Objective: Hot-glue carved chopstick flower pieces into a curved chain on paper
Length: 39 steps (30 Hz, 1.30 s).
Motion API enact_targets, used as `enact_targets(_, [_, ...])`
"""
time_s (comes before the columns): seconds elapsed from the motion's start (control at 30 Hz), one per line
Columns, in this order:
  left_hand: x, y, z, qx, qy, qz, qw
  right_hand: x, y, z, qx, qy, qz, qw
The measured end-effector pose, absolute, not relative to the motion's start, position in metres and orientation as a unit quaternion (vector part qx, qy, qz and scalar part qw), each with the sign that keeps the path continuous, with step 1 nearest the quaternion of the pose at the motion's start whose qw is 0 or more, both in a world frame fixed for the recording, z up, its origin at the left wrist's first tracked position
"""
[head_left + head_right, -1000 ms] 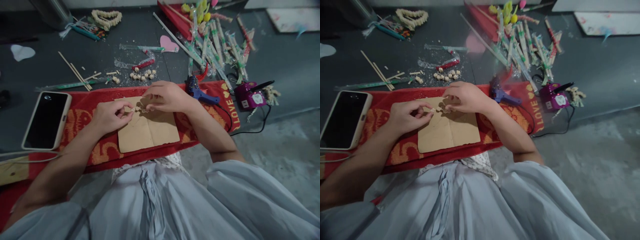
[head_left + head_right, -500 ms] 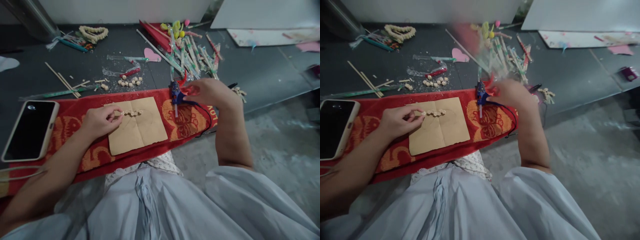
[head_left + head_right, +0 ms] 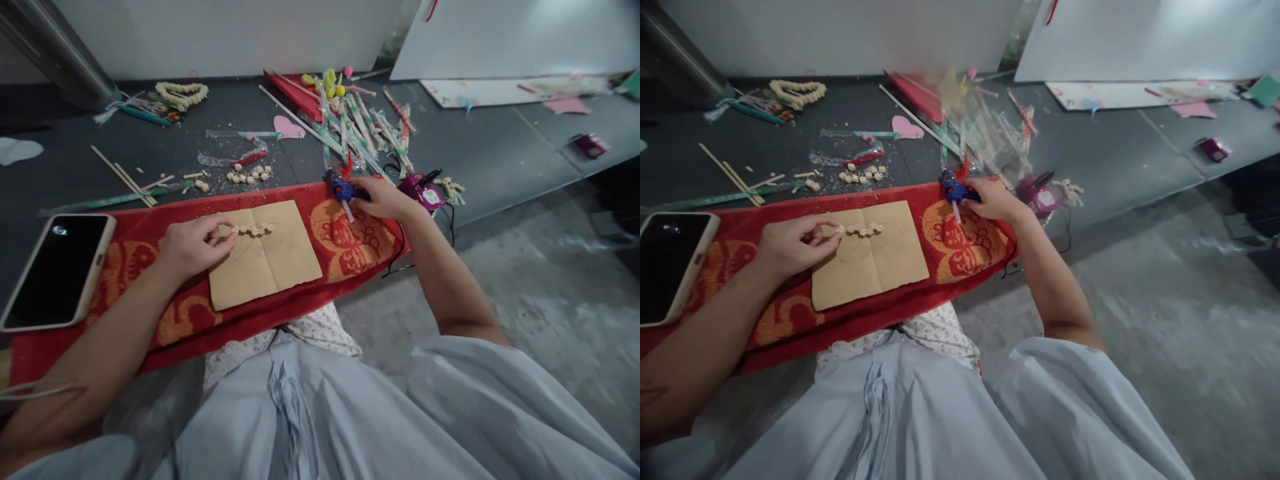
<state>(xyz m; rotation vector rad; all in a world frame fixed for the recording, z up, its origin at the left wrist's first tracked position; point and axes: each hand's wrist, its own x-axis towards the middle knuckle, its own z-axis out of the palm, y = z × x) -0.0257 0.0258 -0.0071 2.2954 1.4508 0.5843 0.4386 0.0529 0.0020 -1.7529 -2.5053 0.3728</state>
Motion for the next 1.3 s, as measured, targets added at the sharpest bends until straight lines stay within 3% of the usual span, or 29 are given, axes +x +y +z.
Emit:
enact_targets(0.2, [-0.027,0.027,-0.009,0.811,0.508,0.222,0.185,0.452,0.053,0.001,-0.627,-0.756,0.142,0.122])
enact_targets(0.37, [-0.027,0.028,-0.013,0.807,0.495,0.259,0.193,0.455,0.069,-0.005,-0.612,-0.632,0.280,0.384])
enact_targets(0.47, [-0.027,0.029,-0.017,0.800,0.483,0.292,0.202,0.442,0.078,0.000,-0.547,-0.596,0.355,0.469])
enact_targets(0.6, [-0.027,0.030,-0.022,0.785,0.470,0.338,0.220,0.402,0.076,0.011,-0.508,-0.612,0.396,0.459])
enact_targets(0.8, [-0.025,0.024,-0.022,0.746,0.456,0.414,0.253,0.336,0.058,0.017,-0.412,-0.678,0.485,0.368])
enact_targets(1.1, [-0.018,0.013,-0.014,0.683,0.445,0.496,0.300,0.298,0.029,0.010,-0.320,-0.637,0.587,0.384])
enact_targets(1.3, [-0.012,0.009,-0.004,0.596,0.440,0.538,0.403,0.296,0.021,0.007,-0.304,-0.638,0.610,0.358])
